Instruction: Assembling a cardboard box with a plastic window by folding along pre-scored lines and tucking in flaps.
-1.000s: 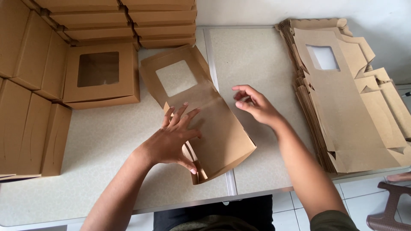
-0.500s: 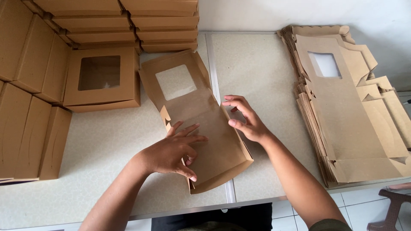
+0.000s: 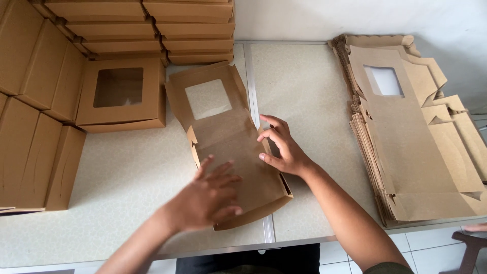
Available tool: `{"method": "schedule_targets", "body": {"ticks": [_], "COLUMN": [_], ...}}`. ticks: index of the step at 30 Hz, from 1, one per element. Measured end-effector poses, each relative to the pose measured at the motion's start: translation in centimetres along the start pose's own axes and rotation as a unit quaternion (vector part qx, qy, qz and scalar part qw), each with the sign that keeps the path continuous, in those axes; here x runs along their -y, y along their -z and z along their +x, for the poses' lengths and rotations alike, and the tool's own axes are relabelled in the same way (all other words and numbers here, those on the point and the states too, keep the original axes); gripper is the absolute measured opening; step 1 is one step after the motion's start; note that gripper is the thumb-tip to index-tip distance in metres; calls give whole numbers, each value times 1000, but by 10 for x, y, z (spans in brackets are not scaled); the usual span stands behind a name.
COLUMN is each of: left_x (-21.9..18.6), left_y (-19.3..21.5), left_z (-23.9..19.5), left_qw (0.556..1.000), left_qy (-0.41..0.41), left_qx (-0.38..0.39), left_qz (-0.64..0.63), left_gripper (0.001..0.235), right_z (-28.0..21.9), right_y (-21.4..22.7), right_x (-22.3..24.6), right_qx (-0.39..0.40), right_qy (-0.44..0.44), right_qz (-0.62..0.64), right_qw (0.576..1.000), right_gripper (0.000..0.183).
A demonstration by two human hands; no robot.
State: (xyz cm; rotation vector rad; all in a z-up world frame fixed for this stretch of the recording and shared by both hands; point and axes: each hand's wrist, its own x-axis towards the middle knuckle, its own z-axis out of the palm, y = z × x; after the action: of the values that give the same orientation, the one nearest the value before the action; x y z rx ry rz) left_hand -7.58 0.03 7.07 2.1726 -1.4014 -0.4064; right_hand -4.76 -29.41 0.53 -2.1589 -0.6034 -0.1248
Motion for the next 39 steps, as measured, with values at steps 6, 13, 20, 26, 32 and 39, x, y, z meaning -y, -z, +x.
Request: {"method": "schedule_targets", "body": {"ticks": [6, 13, 20, 26, 32, 39], "left_x": [10, 20, 50, 5, -35, -42], "left_y": [-60, -29, -3, -4, -61, -71], "left_z": [-8, -16, -26, -14, 18, 32], "left_qw": [993, 988, 979, 988, 973, 971], "left_qy": [-54, -86, -117, -56, -47, -54], "left_qx": [-73, -18, -122, -96, -76, -127], "left_qz": [78, 127, 110, 111, 212, 195], "left_gripper": [68, 74, 79, 81, 87, 55], "right_z": [0, -3, -3, 9, 12, 11], "right_y": [-2, 6, -3, 0, -3, 6], "right_x": [-2, 0, -1, -10, -18, -14], "right_qx": [-31, -40, -56, -59, -36, -64], "right_qy": [69, 104, 60, -34, -73, -86], "right_qz": [-28, -70, 2, 115, 140, 92], "right_qw": [997, 991, 997, 991, 987, 990], "right_gripper": [28, 44, 32, 39, 53, 37]}}
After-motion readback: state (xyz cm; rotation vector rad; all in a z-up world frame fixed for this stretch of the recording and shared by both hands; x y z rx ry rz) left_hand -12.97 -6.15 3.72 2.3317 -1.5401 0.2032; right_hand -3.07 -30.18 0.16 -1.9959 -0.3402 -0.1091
